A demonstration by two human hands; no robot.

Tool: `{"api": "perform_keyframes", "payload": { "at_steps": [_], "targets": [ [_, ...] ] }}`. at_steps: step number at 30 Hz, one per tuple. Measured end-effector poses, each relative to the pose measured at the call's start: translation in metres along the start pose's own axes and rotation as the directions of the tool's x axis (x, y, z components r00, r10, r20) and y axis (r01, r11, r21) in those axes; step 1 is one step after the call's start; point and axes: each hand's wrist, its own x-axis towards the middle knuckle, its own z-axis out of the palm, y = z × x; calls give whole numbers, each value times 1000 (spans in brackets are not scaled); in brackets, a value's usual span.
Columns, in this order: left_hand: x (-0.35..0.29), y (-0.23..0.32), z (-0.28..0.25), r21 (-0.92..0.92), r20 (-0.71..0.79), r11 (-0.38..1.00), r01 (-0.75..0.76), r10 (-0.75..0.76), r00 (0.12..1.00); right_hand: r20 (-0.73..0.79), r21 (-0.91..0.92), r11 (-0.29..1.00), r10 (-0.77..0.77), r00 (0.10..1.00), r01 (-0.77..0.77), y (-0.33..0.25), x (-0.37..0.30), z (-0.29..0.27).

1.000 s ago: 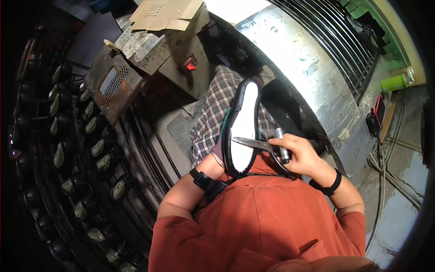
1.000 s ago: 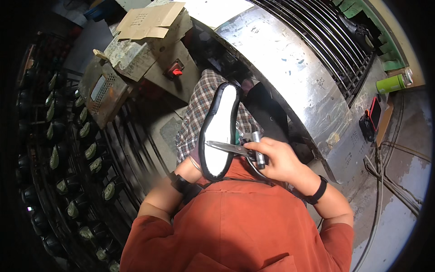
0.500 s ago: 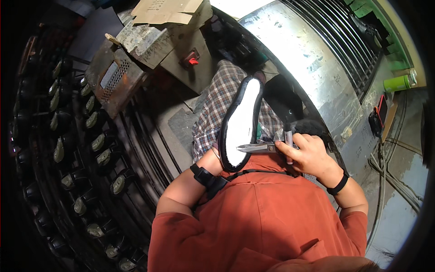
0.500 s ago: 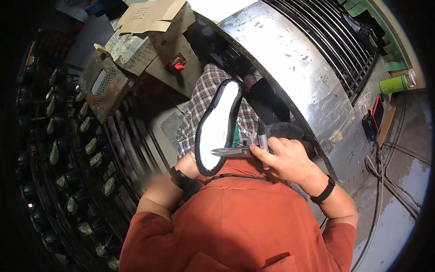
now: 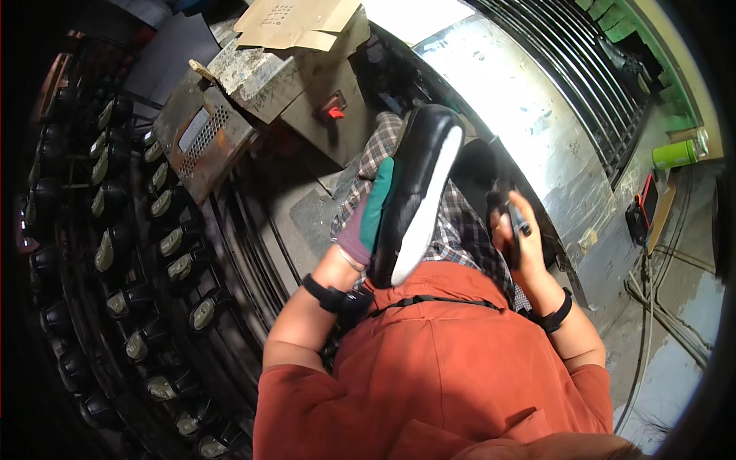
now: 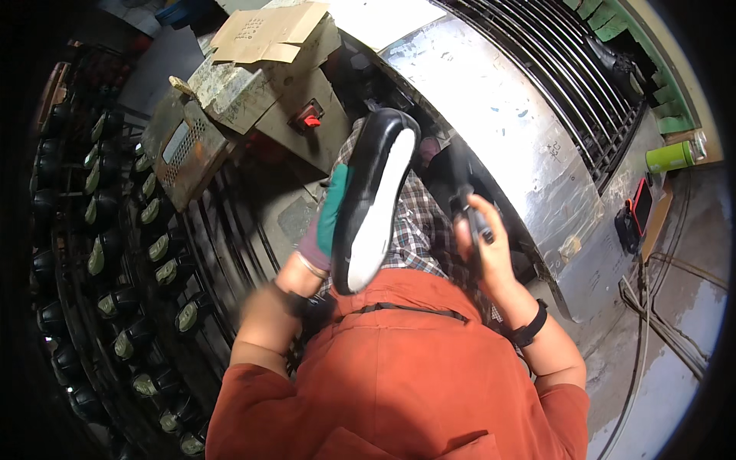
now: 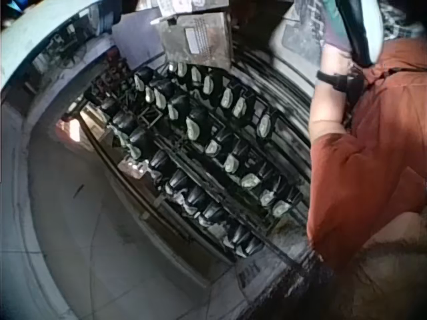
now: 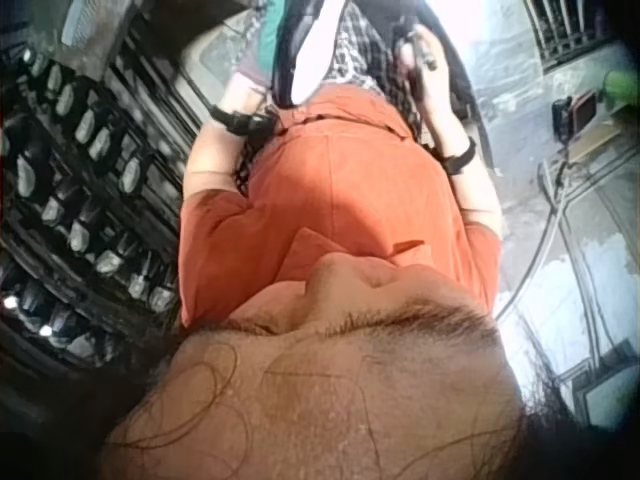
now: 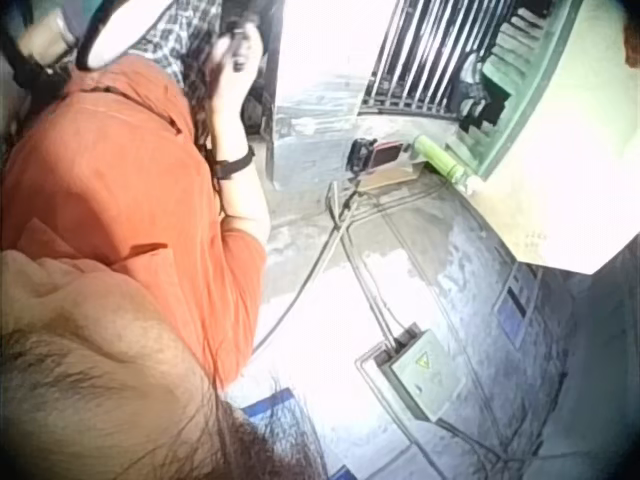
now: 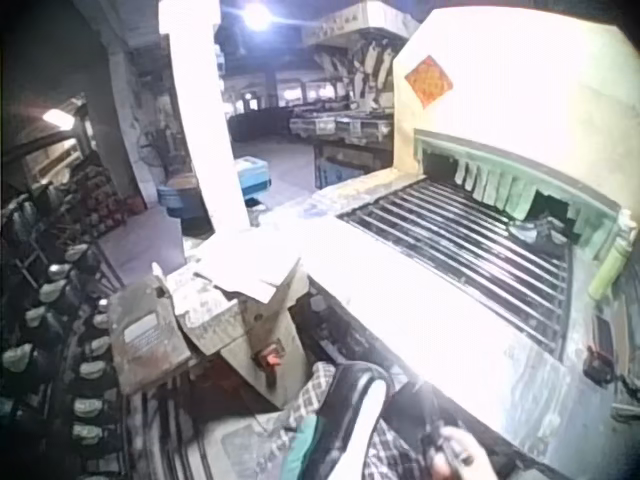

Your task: Trimming excess material from shoe soles and marking them with a pen in a factory.

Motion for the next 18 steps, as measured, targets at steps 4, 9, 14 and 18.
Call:
{"api": "perform_keyframes", "payload": {
  "at_steps": [4, 9, 14, 18],
  "targets": [
    [-23, 64, -6, 655, 196, 750, -92, -52, 979, 53, 256, 950, 172, 984, -180, -25, 18, 17],
    [-27, 55, -13, 847, 380, -341, -409, -151, 913, 205, -116, 964, 258, 944, -238, 23, 18, 36],
    [-78, -4, -14, 465, -331, 875, -130, 309, 892, 311, -121, 933, 360, 880, -339, 17, 28, 43],
    [-74, -39, -27, 550, -236, 826, -119, 291, 927, 476, -287, 947, 269, 837, -142, 18, 33, 68]
  ]
}}
